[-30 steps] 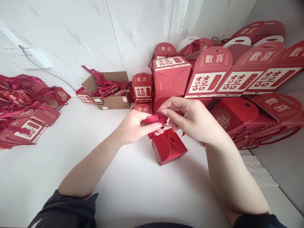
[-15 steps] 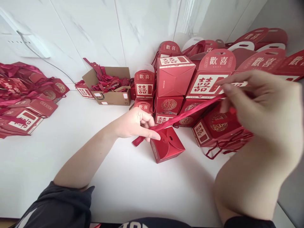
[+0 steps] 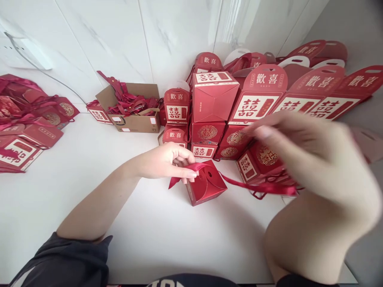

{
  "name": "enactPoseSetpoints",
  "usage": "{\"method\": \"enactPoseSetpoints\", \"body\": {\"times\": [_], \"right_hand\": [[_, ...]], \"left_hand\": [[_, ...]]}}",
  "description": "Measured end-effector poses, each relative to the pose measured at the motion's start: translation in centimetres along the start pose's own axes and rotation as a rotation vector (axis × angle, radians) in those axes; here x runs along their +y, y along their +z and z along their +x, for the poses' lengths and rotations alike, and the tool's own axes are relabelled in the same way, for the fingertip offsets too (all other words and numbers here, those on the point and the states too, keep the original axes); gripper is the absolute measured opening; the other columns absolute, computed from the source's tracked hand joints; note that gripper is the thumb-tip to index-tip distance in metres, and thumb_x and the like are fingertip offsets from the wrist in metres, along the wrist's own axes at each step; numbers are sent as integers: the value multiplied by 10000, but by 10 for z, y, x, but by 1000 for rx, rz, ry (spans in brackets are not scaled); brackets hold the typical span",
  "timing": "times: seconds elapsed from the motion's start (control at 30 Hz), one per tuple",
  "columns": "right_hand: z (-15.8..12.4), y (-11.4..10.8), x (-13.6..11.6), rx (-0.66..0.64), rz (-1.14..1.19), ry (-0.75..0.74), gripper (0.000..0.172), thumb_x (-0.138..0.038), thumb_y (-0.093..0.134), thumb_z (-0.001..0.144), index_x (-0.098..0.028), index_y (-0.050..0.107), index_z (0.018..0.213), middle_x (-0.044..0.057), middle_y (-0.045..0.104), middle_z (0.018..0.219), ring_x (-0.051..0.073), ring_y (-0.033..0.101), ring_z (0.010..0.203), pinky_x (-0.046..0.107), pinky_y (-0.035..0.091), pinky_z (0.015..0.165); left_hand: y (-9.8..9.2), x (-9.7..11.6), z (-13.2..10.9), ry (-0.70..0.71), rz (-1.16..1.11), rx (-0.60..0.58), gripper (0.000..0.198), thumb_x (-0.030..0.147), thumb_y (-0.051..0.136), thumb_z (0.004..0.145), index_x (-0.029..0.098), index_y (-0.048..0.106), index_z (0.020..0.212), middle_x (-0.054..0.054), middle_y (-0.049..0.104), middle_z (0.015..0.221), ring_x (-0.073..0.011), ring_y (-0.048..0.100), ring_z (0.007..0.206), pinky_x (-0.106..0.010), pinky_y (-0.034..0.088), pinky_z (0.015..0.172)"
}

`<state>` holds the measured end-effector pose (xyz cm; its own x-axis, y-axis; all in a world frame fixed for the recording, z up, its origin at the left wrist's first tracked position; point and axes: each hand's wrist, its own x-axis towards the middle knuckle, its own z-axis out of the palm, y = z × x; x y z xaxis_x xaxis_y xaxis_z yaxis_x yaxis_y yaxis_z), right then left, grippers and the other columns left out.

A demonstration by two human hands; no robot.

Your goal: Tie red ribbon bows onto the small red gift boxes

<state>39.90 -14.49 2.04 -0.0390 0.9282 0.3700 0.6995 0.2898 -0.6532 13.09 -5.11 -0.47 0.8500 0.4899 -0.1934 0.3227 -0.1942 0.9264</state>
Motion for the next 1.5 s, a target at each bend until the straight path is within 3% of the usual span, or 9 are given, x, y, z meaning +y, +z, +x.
{"method": "enactPoseSetpoints", "body": {"times": [0.17,0.23,0.47,0.67,0.83,1.03,1.3,1.4,1.5], "right_hand": [[35,69,-19,-591,440,-82,276,-440,573,918,-221,558,1086,15,689,875,154,633,749,285,494,686],[40,77,-10,-669,558,-20,310,-403,587,915,-224,511,1156,4,671,842,128,608,684,261,500,634],[35,60,0,-652,658,81,312,-371,580,917,-201,522,1173,7,619,839,113,572,664,252,493,634],[30,60,5,-531,392,78,350,-517,575,878,-182,578,777,-28,491,685,110,426,620,241,364,581],[24,40,24,-592,180,137,363,-504,524,903,-184,550,732,-45,406,643,96,344,563,235,277,507],[18,23,34,-687,27,137,353,-467,490,923,-199,542,699,-36,454,621,113,408,566,244,313,520],[17,20,33,-624,-3,135,376,-493,460,942,-204,529,712,-26,528,637,115,469,559,244,348,527],[19,30,31,-499,131,125,366,-501,431,961,-202,533,776,-13,573,695,115,516,609,234,394,575],[22,51,34,-554,268,118,360,-497,393,980,-204,532,824,-12,584,705,117,552,633,224,417,587]], "left_hand": [[0,-1,1,-13,34,43,184,319,702,801,144,649,814,-32,683,777,-113,629,623,-207,506,515],[-3,-1,0,0,74,81,199,325,719,786,144,636,794,-32,683,807,-118,632,659,-211,505,541],[-5,3,-2,32,89,174,251,388,586,893,149,643,841,-27,686,747,-133,647,719,-253,527,692],[14,-3,5,120,432,336,240,392,573,886,164,637,848,-14,627,773,-130,566,663,-233,411,574],[24,-9,12,180,741,222,360,303,513,918,156,581,596,-7,534,656,-122,482,604,-258,339,579],[29,-19,21,142,729,199,175,268,602,864,201,741,781,-18,612,745,-142,540,666,-267,367,623],[28,-20,25,118,692,192,176,373,632,855,215,702,889,-31,640,947,-192,588,892,-312,428,803],[30,-21,24,139,692,170,461,528,726,731,230,619,1066,-61,620,1130,-261,562,1051,-375,432,898],[32,-23,24,171,736,128,773,568,807,590,241,521,1229,-91,552,1307,-336,475,1219,-440,394,996]]}}
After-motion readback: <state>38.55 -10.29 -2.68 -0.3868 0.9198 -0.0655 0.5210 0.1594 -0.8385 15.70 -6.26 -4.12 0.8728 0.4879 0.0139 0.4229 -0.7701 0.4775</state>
